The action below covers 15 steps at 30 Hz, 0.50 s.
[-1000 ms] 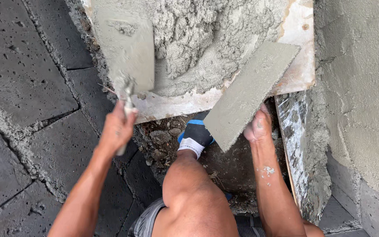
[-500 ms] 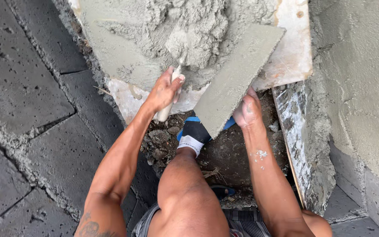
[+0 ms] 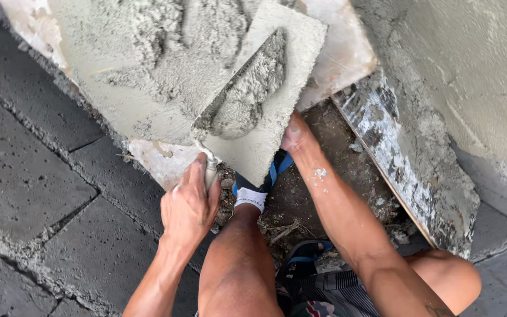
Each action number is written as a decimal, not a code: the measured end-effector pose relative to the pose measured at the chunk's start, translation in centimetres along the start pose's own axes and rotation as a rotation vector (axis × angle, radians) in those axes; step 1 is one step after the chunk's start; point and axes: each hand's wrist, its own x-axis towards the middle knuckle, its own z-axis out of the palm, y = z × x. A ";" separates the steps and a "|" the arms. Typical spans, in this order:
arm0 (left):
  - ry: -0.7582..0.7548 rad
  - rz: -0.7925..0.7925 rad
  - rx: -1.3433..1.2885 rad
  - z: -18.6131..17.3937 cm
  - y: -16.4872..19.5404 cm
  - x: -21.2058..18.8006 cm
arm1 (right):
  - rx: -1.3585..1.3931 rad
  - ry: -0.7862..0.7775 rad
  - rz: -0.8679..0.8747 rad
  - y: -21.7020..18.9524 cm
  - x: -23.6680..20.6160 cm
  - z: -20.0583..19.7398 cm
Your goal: The person scoops wet cement from a board using a trowel and applies it to a vertical wall surface. They use a wooden float to spread and smooth the cement, repeatedly transferring material from the board to the wall to build up a plaster layer.
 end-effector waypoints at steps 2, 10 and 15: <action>-0.012 0.028 0.020 -0.7 1.3 -0.3 | 0.059 0.000 -0.035 -0.1 -0.3 -0.4; 0.018 0.497 0.069 -2.1 7.8 -0.1 | 0.305 0.014 -0.270 -2.3 -6.2 -2.4; -0.315 0.531 0.119 -2.7 12.8 1.2 | 0.402 0.076 -0.450 -4.9 -13.7 -4.9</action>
